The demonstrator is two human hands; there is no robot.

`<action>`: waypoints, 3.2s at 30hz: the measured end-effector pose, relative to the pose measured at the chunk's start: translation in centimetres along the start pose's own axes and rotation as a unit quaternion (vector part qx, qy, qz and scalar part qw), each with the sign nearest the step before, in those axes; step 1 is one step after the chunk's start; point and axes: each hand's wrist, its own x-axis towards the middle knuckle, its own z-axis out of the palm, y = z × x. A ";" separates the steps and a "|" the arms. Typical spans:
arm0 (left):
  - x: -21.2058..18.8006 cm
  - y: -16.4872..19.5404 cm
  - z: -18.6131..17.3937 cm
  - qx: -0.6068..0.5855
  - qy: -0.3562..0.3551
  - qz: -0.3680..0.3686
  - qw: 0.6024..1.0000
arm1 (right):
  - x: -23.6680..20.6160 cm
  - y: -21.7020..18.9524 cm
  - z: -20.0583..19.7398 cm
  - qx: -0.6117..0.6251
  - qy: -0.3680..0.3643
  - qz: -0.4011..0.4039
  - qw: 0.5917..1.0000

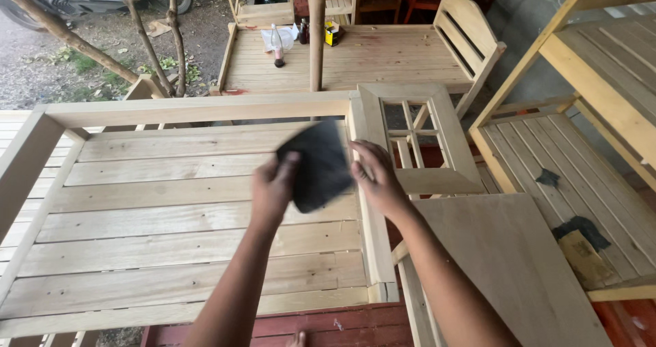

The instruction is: The person sands the frame and slats of a wooden bench using a sanding block. They move along the bench, smoothing the edges and surfaces of the wood.

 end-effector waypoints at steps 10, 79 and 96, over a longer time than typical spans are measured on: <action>-8.5 -6.4 12.7 -0.053 -0.057 0.284 0.956 | 2.9 6.1 1.8 -0.016 0.072 -0.064 0.995; -5.0 -8.6 12.3 -0.303 -0.138 -0.210 0.919 | -2.9 2.7 1.9 -0.126 0.064 -0.019 0.990; -4.2 -7.8 11.7 -0.244 -0.107 -0.156 0.951 | -4.5 7.3 3.6 0.025 0.056 -0.091 0.994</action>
